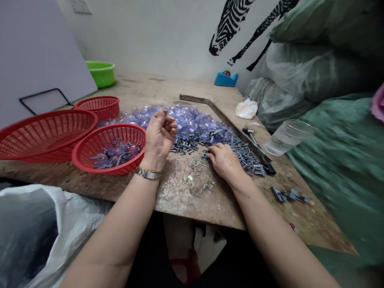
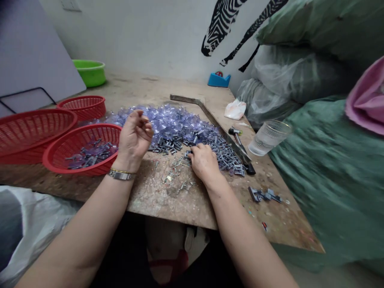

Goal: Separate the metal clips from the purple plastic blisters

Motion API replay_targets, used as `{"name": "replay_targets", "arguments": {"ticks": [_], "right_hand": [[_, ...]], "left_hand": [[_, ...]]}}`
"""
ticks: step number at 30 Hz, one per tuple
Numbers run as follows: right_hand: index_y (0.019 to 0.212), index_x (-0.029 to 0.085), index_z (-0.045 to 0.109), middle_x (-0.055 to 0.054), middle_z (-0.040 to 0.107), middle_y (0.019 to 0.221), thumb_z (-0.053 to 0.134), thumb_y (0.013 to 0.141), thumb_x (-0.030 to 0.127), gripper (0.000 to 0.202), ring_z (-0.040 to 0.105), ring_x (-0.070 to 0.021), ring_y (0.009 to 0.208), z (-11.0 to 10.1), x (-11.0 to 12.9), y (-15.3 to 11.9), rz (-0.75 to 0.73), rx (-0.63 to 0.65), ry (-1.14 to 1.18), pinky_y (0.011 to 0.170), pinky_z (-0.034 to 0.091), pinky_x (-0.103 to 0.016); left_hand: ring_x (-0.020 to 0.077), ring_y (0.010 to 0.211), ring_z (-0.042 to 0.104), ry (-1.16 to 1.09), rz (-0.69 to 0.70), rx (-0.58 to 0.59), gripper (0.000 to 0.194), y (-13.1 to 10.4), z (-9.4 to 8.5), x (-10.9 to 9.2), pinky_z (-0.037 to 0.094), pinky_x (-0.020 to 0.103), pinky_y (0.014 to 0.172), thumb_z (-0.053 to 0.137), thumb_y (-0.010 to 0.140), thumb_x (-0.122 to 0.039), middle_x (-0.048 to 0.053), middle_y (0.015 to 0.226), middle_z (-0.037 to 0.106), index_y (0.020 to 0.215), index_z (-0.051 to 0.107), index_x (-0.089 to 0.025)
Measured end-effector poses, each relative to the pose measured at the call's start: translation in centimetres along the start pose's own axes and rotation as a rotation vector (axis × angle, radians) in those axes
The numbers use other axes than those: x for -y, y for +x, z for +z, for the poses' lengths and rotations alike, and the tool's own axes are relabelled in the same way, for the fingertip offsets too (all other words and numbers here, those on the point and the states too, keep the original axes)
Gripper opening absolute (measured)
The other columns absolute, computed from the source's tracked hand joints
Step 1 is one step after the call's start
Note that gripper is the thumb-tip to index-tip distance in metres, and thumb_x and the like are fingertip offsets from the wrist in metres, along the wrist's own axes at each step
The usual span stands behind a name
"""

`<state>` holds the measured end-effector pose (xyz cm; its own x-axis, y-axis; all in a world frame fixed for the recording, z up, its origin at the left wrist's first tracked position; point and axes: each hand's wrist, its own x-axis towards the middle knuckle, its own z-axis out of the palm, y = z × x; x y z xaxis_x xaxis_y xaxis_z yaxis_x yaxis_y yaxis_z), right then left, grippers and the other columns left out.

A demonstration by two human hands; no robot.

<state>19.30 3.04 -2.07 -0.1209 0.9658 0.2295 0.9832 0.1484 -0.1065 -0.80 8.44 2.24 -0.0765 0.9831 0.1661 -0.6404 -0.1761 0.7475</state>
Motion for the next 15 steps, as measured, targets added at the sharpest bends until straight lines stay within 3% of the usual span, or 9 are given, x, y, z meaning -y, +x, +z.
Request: {"name": "replay_targets", "arguments": {"ticks": [3,6,11,15], "right_hand": [[0.107,0.018,0.067,-0.014,0.064,0.114,0.047,0.093,0.028,0.027,0.054,-0.0305,0.103,0.0,0.5,0.0,0.013,0.052,-0.071,0.082,0.043,-0.04],[0.104,0.019,0.067,-0.013,0.065,0.111,0.048,0.092,0.027,0.024,0.054,-0.0298,0.103,-0.1,0.7,0.0,0.021,0.061,-0.074,0.081,0.043,-0.039],[0.094,0.018,0.066,-0.01,0.067,0.1,0.058,0.085,0.022,0.012,0.057,-0.0255,0.096,-0.2,0.3,0.1,0.007,-0.009,0.053,0.083,0.042,-0.035],[0.087,0.02,0.067,-0.007,0.069,0.094,0.057,0.084,0.02,0.01,0.059,-0.0226,0.091,-0.2,-0.2,0.3,-0.037,-0.081,0.206,0.082,0.043,-0.034]], "left_hand": [[0.004,0.052,0.057,0.185,-0.156,0.089,0.006,-1.0,1.0,1.1,0.044,0.013,0.049,0.056,0.087,-0.023,-0.004,0.064,0.06,0.087,0.056,-0.018],[0.0048,0.048,0.055,0.452,-0.208,0.225,0.004,-1.6,1.4,2.4,0.042,0.015,0.046,0.053,0.085,-0.016,-0.004,0.062,0.058,0.081,0.053,-0.016],[0.0059,0.047,0.05,0.898,-0.137,0.391,0.009,-1.7,1.2,4.0,0.039,0.018,0.048,0.05,0.08,-0.012,-0.005,0.059,0.053,0.072,0.053,-0.016],[0.0087,0.051,0.05,1.053,-0.08,0.455,0.009,-1.9,0.9,4.1,0.038,0.02,0.051,0.051,0.078,-0.013,-0.004,0.058,0.053,0.071,0.056,-0.016]]}}
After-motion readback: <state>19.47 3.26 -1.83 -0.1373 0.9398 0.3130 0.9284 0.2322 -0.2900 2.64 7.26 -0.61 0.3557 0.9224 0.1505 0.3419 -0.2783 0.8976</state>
